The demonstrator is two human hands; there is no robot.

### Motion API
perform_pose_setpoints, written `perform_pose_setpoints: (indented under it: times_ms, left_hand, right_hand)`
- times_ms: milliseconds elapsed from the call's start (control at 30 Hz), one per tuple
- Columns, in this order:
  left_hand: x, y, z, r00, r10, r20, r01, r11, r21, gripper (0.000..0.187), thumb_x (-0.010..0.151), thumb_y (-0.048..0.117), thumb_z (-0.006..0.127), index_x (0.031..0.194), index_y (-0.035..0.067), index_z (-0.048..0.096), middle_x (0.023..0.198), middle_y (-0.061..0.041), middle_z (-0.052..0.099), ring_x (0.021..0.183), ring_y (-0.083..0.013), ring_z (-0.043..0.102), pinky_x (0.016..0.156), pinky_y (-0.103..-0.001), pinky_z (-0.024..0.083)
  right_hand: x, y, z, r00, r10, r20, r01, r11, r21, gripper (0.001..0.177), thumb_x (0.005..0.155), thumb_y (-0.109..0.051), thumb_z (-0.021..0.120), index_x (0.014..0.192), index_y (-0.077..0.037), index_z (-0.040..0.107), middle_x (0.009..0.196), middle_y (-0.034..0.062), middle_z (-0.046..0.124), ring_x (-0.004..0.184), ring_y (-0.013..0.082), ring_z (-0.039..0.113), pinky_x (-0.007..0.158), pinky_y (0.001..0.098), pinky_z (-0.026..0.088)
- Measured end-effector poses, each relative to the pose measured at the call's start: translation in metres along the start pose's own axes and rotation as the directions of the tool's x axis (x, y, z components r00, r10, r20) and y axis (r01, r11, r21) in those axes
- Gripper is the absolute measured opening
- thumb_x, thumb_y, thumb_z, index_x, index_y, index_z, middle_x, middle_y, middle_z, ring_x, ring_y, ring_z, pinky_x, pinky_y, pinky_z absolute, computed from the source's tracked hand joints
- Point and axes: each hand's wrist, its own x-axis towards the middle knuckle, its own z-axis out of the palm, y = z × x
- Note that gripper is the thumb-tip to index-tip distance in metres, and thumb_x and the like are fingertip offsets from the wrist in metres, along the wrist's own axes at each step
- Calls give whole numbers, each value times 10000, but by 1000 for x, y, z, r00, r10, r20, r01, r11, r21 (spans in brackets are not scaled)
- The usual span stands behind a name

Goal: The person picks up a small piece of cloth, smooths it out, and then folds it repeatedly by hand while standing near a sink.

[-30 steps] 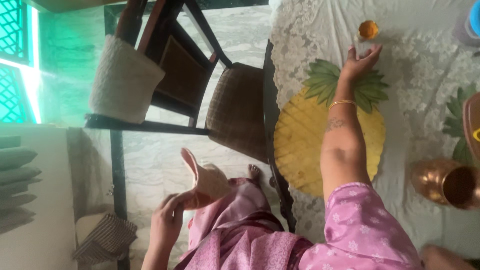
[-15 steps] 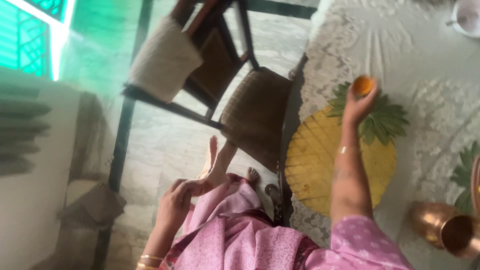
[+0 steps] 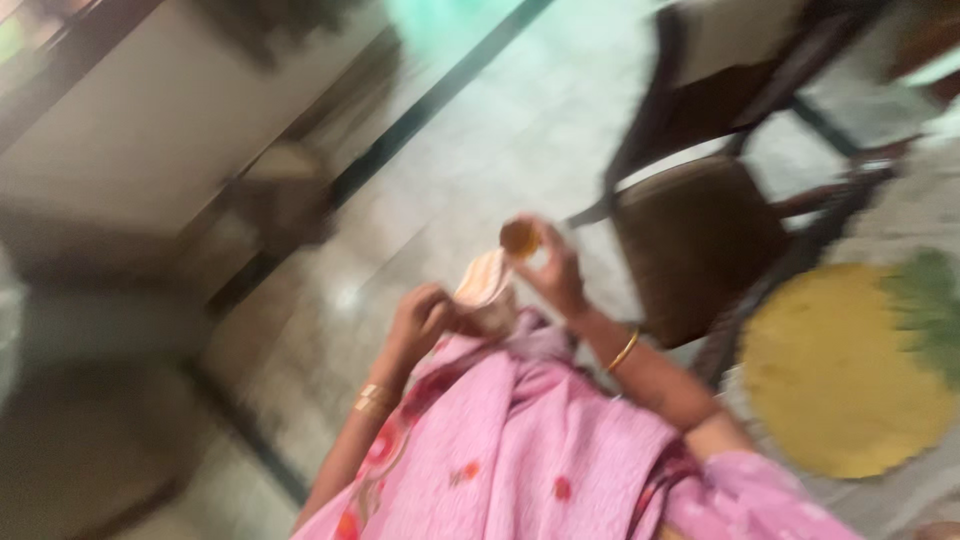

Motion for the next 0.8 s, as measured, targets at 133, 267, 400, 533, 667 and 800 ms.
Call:
perform_pose_setpoints:
  times_ms: [133,267,400,533,667,800]
  left_hand:
    - [-79,-27,-52,973,-178,-144,78,849,-522,195,882,4,444,822,-15,629,691,-63,616,595,-127,606,547,-303,509]
    - [-142,-21,-109,888,-305,-343,95,853,-514,139,979,58,564,999,-12,683,666,-15,627,554,-65,581,506,-249,441]
    - [-179,1,-164,686,-291,-667,130,951,-281,458,910,174,770,1315,15,628,681,12,555,538,-17,480,462,-244,361]
    - [-212,-5,-209,576,-311,-756,277,944,-177,631,880,281,806,1415,42,573,622,-16,550,513,-45,534,473,-267,411]
    - [-235,-27,-239,443,-235,-865,338,938,-82,525,935,299,800,1375,77,617,737,-56,649,614,-135,671,564,-304,515]
    - [-250,-41,-280,336,-236,-912,426,902,-76,597,907,289,783,1420,68,572,770,-101,704,679,-229,725,613,-361,550]
  right_hand:
    - [21,-103,104,984,-76,162,56,991,122,577,836,-90,831,1359,-51,590,1251,140,693,1135,246,710,933,348,579]
    - [20,-171,196,927,-182,327,105,966,238,586,838,-89,834,1373,-54,595,1261,137,690,1135,238,710,933,346,583]
    - [18,-215,262,825,-296,482,140,933,333,594,840,-110,860,1373,-62,601,1271,137,688,1147,233,703,900,328,580]
    - [13,-248,325,678,-399,617,158,899,409,615,814,-113,867,1368,-63,605,1264,116,693,1155,220,697,914,330,573]
    - [12,-271,387,540,-535,649,209,833,513,638,779,-112,888,1348,-63,602,1291,123,672,1174,240,680,922,341,575]
    - [26,-289,452,428,-610,667,198,783,589,625,775,-103,901,1332,-85,616,1266,101,682,1148,235,696,927,343,595]
